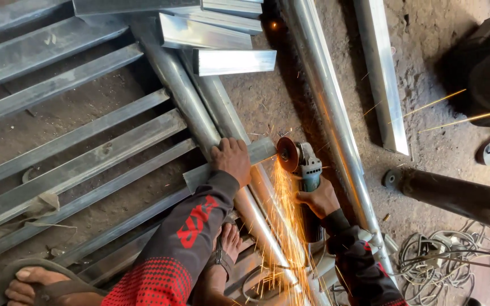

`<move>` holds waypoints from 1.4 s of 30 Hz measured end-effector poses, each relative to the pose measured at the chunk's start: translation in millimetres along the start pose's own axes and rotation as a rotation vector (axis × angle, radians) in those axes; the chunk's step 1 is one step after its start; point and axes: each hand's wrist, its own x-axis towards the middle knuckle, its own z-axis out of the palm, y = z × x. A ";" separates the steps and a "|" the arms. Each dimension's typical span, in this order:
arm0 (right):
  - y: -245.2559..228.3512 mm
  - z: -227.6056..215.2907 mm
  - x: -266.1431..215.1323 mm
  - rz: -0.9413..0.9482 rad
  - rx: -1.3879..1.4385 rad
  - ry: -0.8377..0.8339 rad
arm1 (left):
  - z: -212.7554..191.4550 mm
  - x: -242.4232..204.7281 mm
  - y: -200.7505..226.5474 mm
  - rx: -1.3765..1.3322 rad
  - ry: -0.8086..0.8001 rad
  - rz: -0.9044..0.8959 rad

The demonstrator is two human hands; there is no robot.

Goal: Cutting small metal L-shaped profiles using a handheld angle grinder on the floor of a workshop.

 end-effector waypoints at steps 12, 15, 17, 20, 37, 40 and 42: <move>3.4 -0.4 -27.6 -0.031 -0.120 -0.003 | 7.3 2.2 1.7 -0.168 -0.271 -0.011; 53.9 12.8 -4.7 0.018 -0.033 0.053 | 1.2 13.3 -4.6 -0.166 -0.255 -0.018; 3.4 5.6 -30.9 0.010 -0.027 0.062 | 10.7 39.3 -26.9 -0.168 -0.380 0.135; 28.6 15.6 -32.3 0.074 -0.072 0.063 | 28.6 40.0 -35.3 -0.219 -0.537 0.327; 35.2 33.0 -25.7 0.058 -0.114 0.087 | 31.7 31.7 -49.3 -0.155 -0.283 0.467; 30.9 26.3 -21.8 0.011 -0.139 0.069 | 35.0 33.5 -48.4 -0.170 -0.306 0.476; 21.8 22.0 -25.0 0.010 -0.120 0.069 | 50.2 33.9 -47.0 -0.150 -0.338 0.486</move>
